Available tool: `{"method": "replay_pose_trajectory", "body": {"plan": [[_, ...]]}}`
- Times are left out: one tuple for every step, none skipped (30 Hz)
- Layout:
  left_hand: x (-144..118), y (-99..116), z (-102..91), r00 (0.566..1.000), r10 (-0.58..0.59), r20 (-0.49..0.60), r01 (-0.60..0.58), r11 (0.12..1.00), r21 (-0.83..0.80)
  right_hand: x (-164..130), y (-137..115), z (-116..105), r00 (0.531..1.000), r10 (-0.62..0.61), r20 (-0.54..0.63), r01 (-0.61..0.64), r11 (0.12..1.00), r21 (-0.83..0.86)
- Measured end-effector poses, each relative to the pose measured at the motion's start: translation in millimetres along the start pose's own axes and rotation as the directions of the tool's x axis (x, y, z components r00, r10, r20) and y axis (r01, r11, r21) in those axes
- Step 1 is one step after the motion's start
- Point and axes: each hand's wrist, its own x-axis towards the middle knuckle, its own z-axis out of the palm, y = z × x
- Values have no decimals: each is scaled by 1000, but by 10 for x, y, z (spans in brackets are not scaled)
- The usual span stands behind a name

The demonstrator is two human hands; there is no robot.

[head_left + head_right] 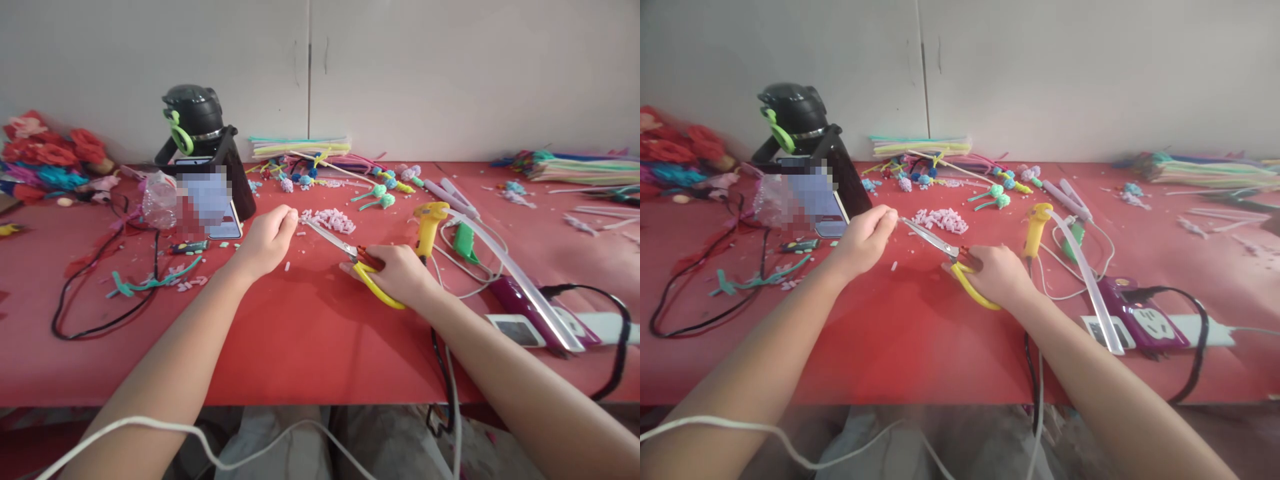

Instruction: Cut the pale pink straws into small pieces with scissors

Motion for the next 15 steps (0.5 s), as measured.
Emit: {"method": "replay_pose_trajectory", "body": {"plan": [[0, -2, 1, 1000, 1, -1, -1, 1000, 3, 1, 5, 3, 1000, -3, -2, 3, 1000, 0], [1, -5, 1, 1000, 3, -2, -2, 1000, 6, 2, 11, 7, 1000, -7, -5, 7, 1000, 0], [1, -9, 2, 1000, 4, -3, -4, 1000, 8, 3, 16, 10, 1000, -10, -8, 10, 1000, 1], [1, -13, 2, 1000, 4, -4, -4, 1000, 8, 4, 21, 14, 1000, -12, -10, 12, 1000, 1], [1, -16, 2, 1000, 2, -4, -2, 1000, 7, 5, 24, 17, 1000, -14, -12, 14, 1000, 3], [1, -19, 2, 1000, 1, -3, -1, 1000, 4, 6, 25, 19, 1000, -15, -15, 15, 1000, 6], [1, -21, 2, 1000, -1, -2, 1, 1000, 2, 6, 24, 20, 1000, -14, -19, 15, 1000, 10], [1, -21, 2, 1000, -2, -1, 2, 1000, 1, 5, 20, 19, 1000, -12, -22, 12, 1000, 15], [1, -21, 2, 1000, -4, -2, 4, 1000, 1, 4, 14, 16, 1000, -8, -22, 8, 1000, 20], [2, -20, 2, 1000, -4, -4, 4, 1000, 0, 2, 6, 12, 1000, -1, -19, 2, 1000, 24], [2, -19, 2, 1000, -3, -6, 3, 1000, -1, -1, -2, 7, 1000, 5, -14, -5, 1000, 28], [3, -18, 2, 1000, -3, -8, 3, 1000, -4, -4, -10, 1, 1000, 10, -7, -10, 999, 32], [4, -18, 2, 1000, -3, -9, 2, 1000, -8, -6, -17, -5, 1000, 12, 0, -12, 999, 38], [4, -18, 1, 1000, -3, -9, 3, 1000, -11, -8, -22, -10, 1000, 12, 3, -13, 999, 44], [5, -19, 1, 1000, -2, -9, 2, 1000, -14, -9, -25, -14, 1000, 13, 5, -13, 999, 49]]}}
